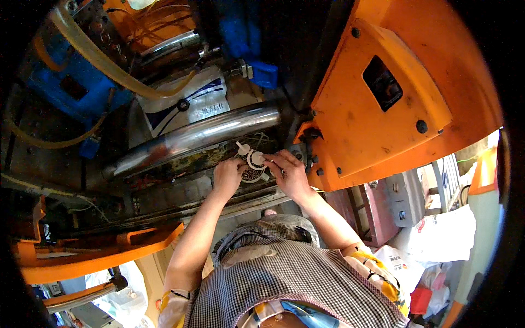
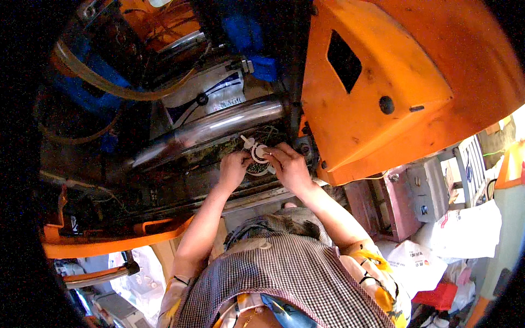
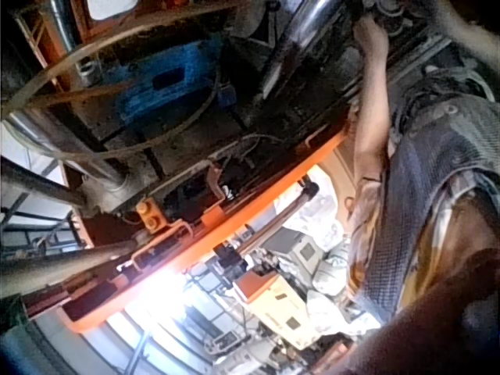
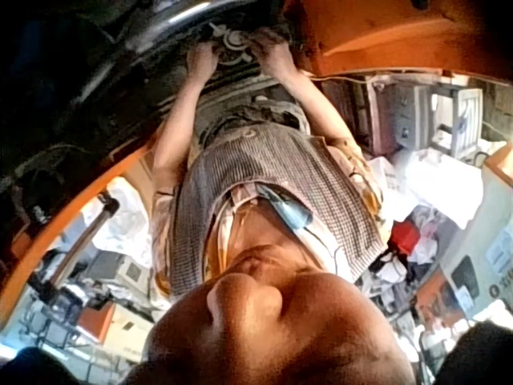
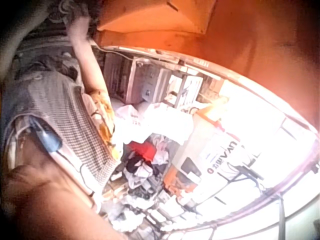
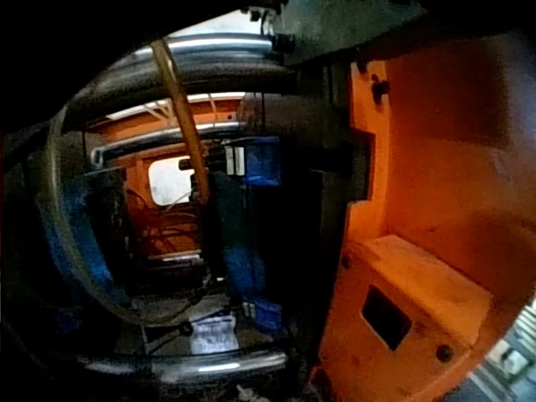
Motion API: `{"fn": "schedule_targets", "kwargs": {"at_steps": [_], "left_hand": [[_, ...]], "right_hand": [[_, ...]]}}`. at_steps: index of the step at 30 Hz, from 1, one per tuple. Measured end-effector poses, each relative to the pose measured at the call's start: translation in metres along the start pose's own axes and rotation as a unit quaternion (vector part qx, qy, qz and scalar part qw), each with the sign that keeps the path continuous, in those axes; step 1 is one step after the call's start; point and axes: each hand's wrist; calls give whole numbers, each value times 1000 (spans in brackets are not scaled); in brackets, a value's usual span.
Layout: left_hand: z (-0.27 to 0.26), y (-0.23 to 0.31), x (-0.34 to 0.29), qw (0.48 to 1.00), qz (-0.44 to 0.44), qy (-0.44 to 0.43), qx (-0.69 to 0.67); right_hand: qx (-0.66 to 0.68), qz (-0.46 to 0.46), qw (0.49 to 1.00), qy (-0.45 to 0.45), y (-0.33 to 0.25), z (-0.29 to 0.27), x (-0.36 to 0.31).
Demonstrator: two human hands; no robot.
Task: The person operates an injection molding machine by opening the door, inserting white plastic parts into the mold, and closing the door. They also use scissors to trim excess plastic from the parts and spray lubricant into the machine. Another person is seen working nearby.
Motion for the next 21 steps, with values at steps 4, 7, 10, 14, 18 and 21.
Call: {"fn": "schedule_targets", "kwargs": {"at_steps": [4,7,10,14,18,21], "left_hand": [[4,-3,-4,997,38,74,1],[9,-8,-4,992,25,106,-56],[4,-7,-10,986,-32,118,-111],[-7,-14,-15,970,-98,131,-180],[-2,-31,-22,885,-197,144,-397],[-28,-13,-36,708,-264,71,-651]], "right_hand": [[12,-21,1000,1,7,11,2],[22,-29,999,7,6,16,6],[8,-33,999,9,10,23,8],[-15,-16,1000,-17,16,33,10],[-50,-16,997,-57,24,43,8],[-79,-37,996,-13,6,36,12]]}}
Point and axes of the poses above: each hand's wrist, its own x-axis towards the middle knuckle, its own z-axis out of the palm, y = z × x, and after that the axes turned 3 degrees about -z, right-handed
